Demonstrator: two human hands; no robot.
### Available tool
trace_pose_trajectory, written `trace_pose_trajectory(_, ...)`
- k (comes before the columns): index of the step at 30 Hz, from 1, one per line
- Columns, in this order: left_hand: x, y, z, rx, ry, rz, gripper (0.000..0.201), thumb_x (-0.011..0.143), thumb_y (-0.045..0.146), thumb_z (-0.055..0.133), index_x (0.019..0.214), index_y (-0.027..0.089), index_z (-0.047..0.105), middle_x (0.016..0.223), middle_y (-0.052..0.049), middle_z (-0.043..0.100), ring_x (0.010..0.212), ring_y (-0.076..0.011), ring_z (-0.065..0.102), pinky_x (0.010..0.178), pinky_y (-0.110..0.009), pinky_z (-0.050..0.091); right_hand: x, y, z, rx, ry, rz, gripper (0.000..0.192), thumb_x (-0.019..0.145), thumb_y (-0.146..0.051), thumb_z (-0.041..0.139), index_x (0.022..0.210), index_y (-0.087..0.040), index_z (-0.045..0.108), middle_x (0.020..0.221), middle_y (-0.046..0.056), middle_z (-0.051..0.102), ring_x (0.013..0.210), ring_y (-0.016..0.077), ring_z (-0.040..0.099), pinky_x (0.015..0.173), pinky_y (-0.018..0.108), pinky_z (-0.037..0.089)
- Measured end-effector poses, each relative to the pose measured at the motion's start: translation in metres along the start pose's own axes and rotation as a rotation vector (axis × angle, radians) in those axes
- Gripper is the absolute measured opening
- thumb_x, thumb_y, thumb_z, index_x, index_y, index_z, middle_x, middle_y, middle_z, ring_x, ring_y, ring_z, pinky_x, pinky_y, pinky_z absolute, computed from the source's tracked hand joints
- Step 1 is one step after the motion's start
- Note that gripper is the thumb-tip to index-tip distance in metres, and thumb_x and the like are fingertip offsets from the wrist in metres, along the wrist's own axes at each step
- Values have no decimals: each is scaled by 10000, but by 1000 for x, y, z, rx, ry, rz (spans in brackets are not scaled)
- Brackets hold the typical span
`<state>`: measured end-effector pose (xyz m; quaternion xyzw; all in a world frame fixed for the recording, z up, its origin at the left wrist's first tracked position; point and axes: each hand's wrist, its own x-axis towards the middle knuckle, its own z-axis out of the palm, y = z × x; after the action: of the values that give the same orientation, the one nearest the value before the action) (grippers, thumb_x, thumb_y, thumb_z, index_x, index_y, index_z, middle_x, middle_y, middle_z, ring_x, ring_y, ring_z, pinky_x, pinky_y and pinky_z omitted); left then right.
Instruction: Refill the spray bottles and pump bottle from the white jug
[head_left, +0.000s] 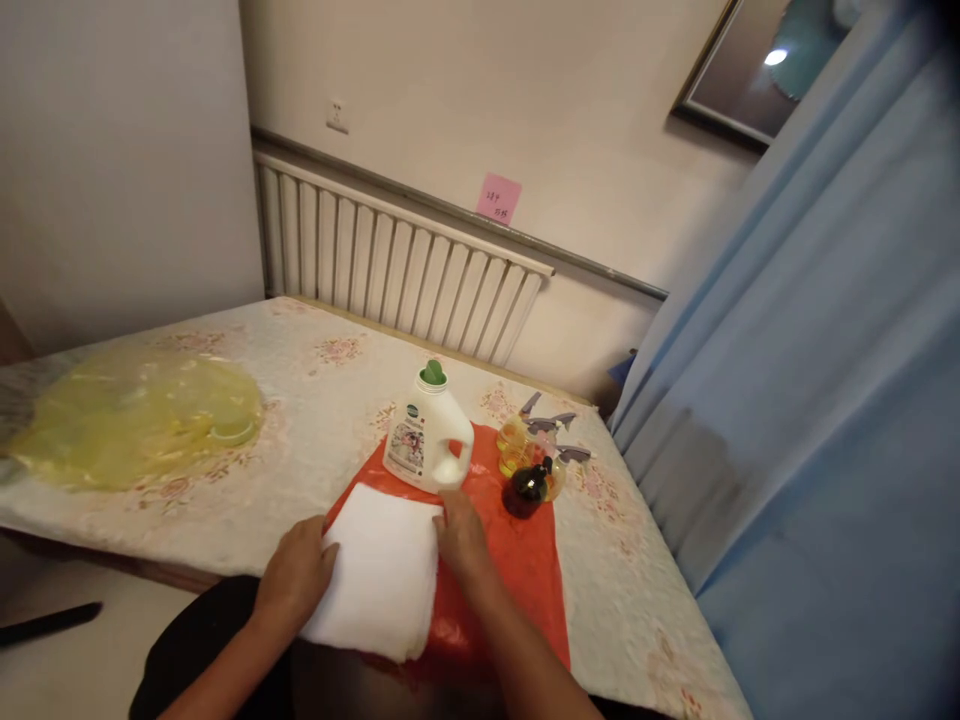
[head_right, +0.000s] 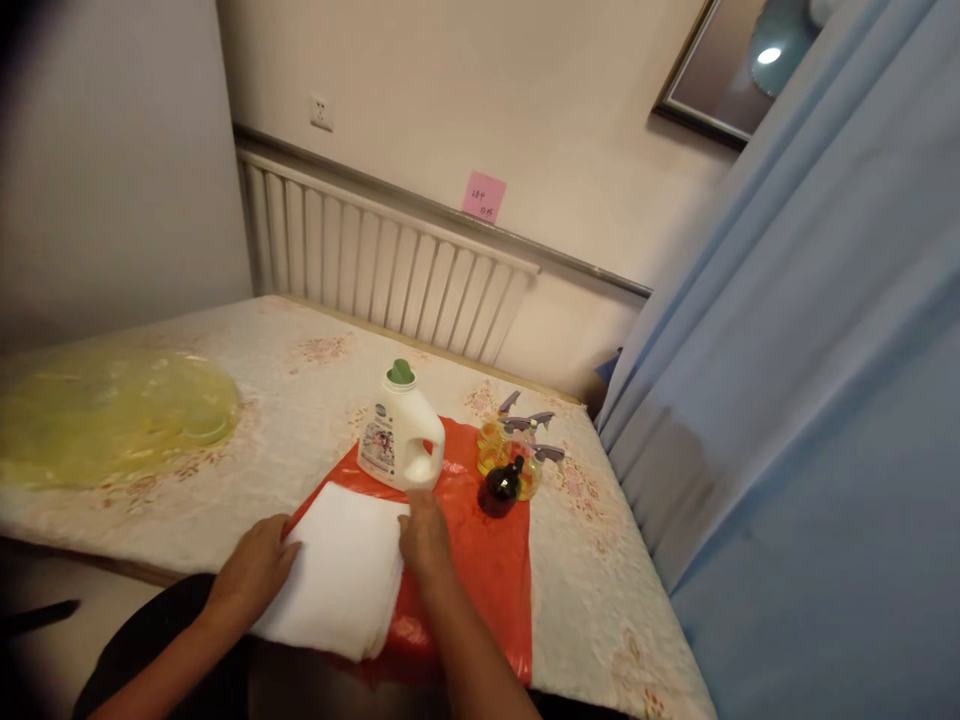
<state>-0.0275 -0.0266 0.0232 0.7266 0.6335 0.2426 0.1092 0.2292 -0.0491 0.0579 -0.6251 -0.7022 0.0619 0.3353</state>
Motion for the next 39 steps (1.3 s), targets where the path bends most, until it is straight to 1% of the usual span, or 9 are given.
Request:
trace_pose_trajectory(2, 3, -8, 14, 108, 82, 117, 240, 867, 254, 431, 1013, 144, 587, 1056, -165, 668, 1049, -337, 609, 944, -472, 472, -11, -6, 20, -29, -53, -8, 429, 817, -92, 552, 1233, -171, 623, 1276, 144, 636, 1187, 322, 576, 1020, 494, 455)
trace_pose_trajectory(4, 2, -8, 32, 110, 144, 253, 354, 903, 217, 396, 1181, 106, 584, 1246, -197, 632, 1193, -326, 562, 1039, -469, 433, -24, -11, 36, -45, -104, -42, 496, 836, -151, 606, 1330, -172, 568, 1432, 170, 535, 1325, 360, 477, 1092, 550, 388)
trace_pose_trajectory(7, 0, 1, 58, 102, 140, 441, 455, 941, 219, 368, 1363, 150, 523, 1470, -151, 523, 1381, -283, 447, 1126, -456, 375, -40, -15, 53, -78, -197, -116, 656, 837, -254, 686, 1445, -159, 458, 1563, 198, 368, 1449, 392, 304, 1152, 610, 285)
trace_pose_trajectory(12, 5, 3, 79, 174, 27, 501, 502, 935, 376, 484, 1409, 217, 530, 1529, -120, 474, 1422, -329, 404, 1137, -517, 336, -45, -10, 65, -150, -249, -126, 675, 891, -353, 652, 1489, -165, 403, 1589, 202, 313, 1478, 402, 226, 1154, 665, 221)
trace_pose_trajectory(17, 6, -7, 84, 227, 69, 520, 537, 929, 400, 482, 1435, 223, 503, 1545, -105, 452, 1441, -312, 379, 1152, -507, 309, -44, -5, 69, -162, -245, -138, 659, 918, -354, 614, 1508, -176, 378, 1603, 180, 289, 1491, 371, 205, 1176, 631, 210)
trace_pose_trajectory(24, 5, -2, 81, 235, -16, 467, 543, 941, 384, 483, 1452, 201, 481, 1550, -112, 442, 1441, -317, 377, 1154, -519, 314, -47, -5, 69, -156, -221, -148, 626, 940, -382, 580, 1504, -191, 387, 1600, 166, 307, 1490, 363, 217, 1174, 629, 218)
trace_pose_trajectory(29, 22, 12, 57, 222, -80, 309, 458, 970, 310, 456, 1363, 99, 562, 1485, -182, 509, 1394, -322, 423, 1133, -458, 344, -41, -8, 64, -157, -217, -119, 600, 897, -395, 644, 1443, -217, 471, 1564, 130, 398, 1450, 351, 323, 1164, 581, 274)
trace_pose_trajectory(33, 47, 25, 32, 256, -110, 222, 429, 945, 144, 407, 1349, 114, 548, 1459, -177, 509, 1309, -329, 451, 1034, -454, 385, -22, -6, 53, -211, -123, 47, 386, 929, -250, 576, 1308, -181, 583, 1346, 129, 617, 1250, 304, 539, 1075, 486, 398)
trace_pose_trajectory(39, 75, 36, 18, 257, -202, 212, 345, 855, 61, 454, 1118, 131, 666, 1133, -153, 683, 1086, -321, 539, 892, -432, 405, 3, 0, 46, -273, -73, 170, 267, 836, -130, 590, 1086, -168, 678, 1048, 151, 691, 1031, 358, 592, 906, 517, 447)
